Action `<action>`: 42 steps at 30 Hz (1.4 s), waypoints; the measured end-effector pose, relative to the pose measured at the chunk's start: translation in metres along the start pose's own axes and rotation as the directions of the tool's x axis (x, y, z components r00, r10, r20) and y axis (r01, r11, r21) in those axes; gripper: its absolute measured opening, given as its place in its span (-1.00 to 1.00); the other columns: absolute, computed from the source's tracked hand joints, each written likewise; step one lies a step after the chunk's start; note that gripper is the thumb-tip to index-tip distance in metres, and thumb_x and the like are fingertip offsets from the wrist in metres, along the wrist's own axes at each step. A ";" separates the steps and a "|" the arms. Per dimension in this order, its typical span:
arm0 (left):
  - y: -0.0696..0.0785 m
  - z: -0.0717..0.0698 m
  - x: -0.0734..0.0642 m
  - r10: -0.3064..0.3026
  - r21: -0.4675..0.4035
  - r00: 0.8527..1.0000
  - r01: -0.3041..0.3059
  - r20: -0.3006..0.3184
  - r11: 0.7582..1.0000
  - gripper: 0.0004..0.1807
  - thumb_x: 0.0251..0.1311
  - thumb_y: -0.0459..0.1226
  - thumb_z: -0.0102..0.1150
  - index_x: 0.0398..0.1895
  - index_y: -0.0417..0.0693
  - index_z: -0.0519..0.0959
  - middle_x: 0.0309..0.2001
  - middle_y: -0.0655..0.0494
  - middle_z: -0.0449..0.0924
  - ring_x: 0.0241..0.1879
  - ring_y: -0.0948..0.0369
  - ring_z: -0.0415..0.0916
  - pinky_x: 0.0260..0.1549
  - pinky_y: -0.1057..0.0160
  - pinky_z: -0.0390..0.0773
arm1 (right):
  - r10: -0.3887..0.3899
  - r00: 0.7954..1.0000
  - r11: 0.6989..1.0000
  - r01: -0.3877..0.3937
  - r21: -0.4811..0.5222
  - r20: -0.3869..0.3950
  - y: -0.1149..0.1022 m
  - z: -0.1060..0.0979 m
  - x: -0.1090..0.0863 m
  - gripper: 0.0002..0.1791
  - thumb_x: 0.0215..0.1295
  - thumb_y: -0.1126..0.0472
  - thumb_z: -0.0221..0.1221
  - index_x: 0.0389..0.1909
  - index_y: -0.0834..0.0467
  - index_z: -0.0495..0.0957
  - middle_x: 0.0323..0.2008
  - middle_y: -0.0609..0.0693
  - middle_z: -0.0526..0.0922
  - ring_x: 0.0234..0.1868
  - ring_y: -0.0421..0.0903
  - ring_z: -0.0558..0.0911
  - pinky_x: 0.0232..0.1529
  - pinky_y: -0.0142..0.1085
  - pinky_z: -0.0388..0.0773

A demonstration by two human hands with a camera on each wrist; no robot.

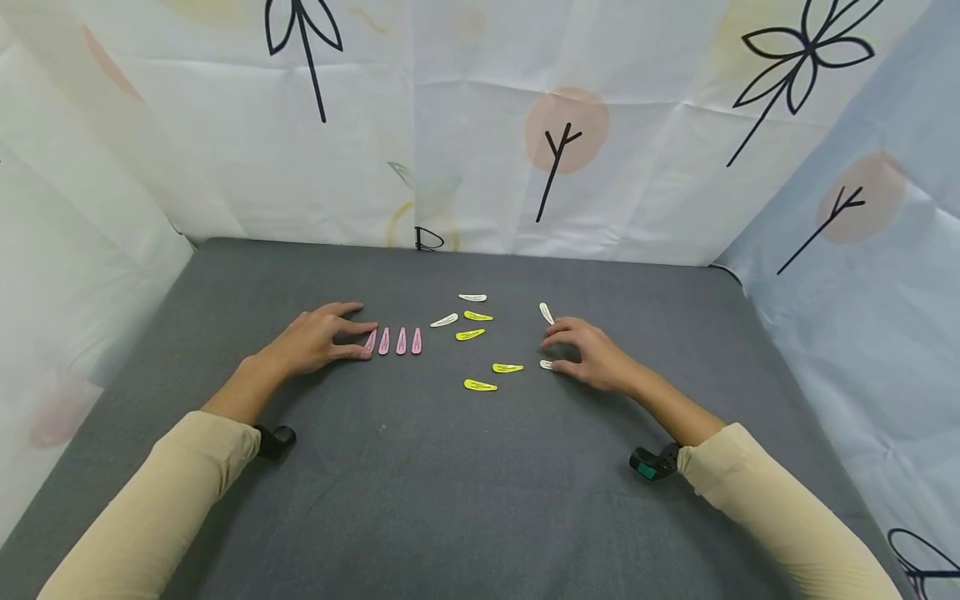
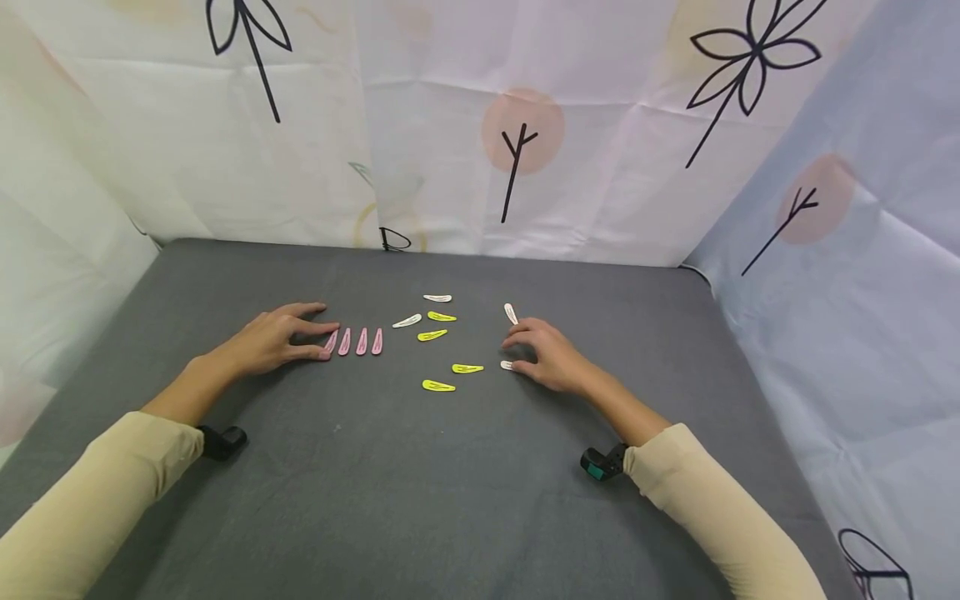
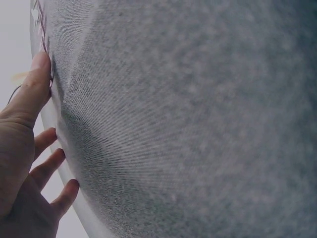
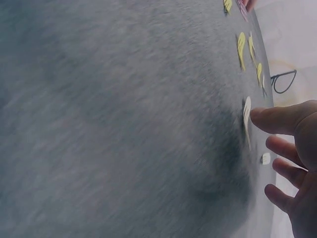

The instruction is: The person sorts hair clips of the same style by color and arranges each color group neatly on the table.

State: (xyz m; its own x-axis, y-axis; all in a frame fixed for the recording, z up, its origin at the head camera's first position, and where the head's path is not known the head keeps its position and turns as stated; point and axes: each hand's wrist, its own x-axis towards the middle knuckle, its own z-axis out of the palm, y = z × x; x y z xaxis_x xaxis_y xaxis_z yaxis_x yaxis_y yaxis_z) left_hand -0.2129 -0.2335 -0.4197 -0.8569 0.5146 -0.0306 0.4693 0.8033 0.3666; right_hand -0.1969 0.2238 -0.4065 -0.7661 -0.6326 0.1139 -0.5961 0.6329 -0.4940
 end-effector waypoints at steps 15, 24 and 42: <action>0.000 0.000 0.001 0.004 -0.003 1.000 -0.004 0.007 1.000 -0.36 0.20 0.00 0.36 0.31 -0.04 0.52 0.40 -0.33 0.27 0.38 -0.29 0.20 0.20 -0.40 0.19 | 0.023 0.999 1.000 -0.023 0.007 -0.030 0.015 0.003 -0.013 -0.80 0.19 0.47 0.33 -0.17 0.25 0.71 0.12 0.29 0.56 0.32 0.30 0.36 0.30 0.19 0.23; 0.001 -0.001 0.001 -0.005 -0.014 1.000 0.005 0.012 1.000 -0.37 0.20 -0.02 0.36 0.32 -0.04 0.51 0.41 -0.32 0.26 0.39 -0.28 0.17 0.21 -0.41 0.16 | 0.042 0.998 0.999 -0.042 -0.003 -0.043 0.015 0.002 -0.012 -0.80 0.19 0.44 0.34 -0.15 0.28 0.70 0.12 0.30 0.55 0.34 0.31 0.34 0.31 0.20 0.21; -0.001 0.000 0.001 -0.002 -0.008 1.000 0.002 0.012 1.000 -0.36 0.21 0.00 0.35 0.33 -0.03 0.51 0.41 -0.31 0.25 0.39 -0.27 0.17 0.21 -0.39 0.17 | 0.210 0.947 0.969 -0.235 -0.078 -0.244 0.000 0.012 -0.019 -0.63 0.06 0.04 0.49 -0.25 0.25 0.75 -0.05 0.18 0.67 0.19 0.19 0.52 0.16 0.15 0.40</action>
State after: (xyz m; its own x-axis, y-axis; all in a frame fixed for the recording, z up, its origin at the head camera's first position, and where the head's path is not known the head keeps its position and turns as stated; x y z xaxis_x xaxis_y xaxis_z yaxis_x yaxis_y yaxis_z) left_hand -0.2140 -0.2343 -0.4205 -0.8549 0.5170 -0.0425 0.4663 0.8018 0.3737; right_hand -0.1791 0.2305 -0.4190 -0.9092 -0.3570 0.2143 -0.4161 0.7969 -0.4379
